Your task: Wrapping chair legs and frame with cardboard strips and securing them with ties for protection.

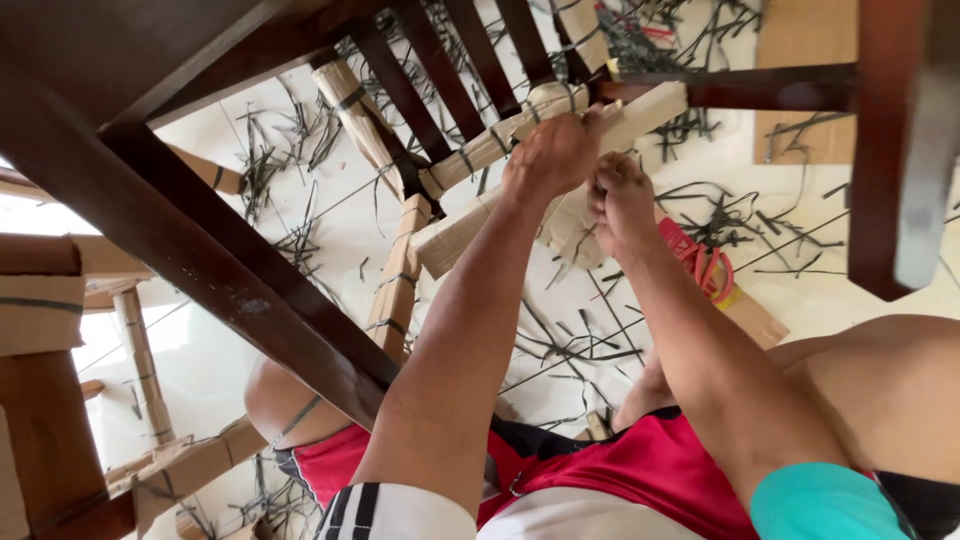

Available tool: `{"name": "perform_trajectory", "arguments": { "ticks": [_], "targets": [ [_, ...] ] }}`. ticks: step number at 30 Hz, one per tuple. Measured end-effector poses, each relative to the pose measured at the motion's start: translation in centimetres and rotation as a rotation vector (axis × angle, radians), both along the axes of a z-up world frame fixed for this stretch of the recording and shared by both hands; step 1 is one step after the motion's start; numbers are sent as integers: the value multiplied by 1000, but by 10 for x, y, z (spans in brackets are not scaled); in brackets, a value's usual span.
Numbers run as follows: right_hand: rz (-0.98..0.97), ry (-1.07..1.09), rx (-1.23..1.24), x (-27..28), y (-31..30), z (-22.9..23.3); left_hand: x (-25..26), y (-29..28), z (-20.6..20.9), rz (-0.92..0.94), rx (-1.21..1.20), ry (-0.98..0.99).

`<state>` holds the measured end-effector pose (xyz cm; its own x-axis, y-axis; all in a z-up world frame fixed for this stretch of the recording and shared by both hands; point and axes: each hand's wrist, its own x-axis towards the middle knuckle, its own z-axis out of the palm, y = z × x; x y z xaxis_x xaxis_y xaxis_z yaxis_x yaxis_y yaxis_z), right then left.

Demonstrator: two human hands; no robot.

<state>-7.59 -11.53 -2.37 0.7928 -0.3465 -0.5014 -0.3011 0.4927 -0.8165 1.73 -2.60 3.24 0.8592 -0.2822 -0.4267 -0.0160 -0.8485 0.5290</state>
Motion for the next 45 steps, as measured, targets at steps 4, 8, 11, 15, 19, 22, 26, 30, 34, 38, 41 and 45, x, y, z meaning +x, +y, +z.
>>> {"name": "perform_trajectory", "arguments": {
  "ticks": [4,8,11,15,19,22,26,30,34,38,41,45],
  "targets": [
    [-13,-86,123,5,-13,46,-2,6,30,-1,-50,52],
    [27,-86,175,2,-16,47,19,-7,12,-135,-62,137],
    [46,-55,184,4,-19,38,17,-2,6,-160,-182,80],
    [174,-113,219,5,-47,-3,6,-6,-1,-79,-52,-90],
    [231,-42,63,-12,-50,46,-9,-7,25,-95,-66,-205],
    [371,-74,-222,-20,-73,47,-17,-4,21,-100,-197,-361],
    [324,-86,-179,-26,-73,72,-26,-6,21,-207,-406,-631],
    [237,-216,-356,-25,-72,88,-27,-5,27,-293,-507,-605],
    [183,-367,-373,-26,-62,132,-31,-7,31,-302,-455,-604],
    [218,-522,-612,-35,-65,156,-27,-8,13,-283,-439,-675],
    [224,-608,-661,-44,-70,178,-26,-7,5,-294,-462,-691],
    [160,-756,-595,-53,-78,203,-27,-8,12,-326,-381,-746]
  ]
}}
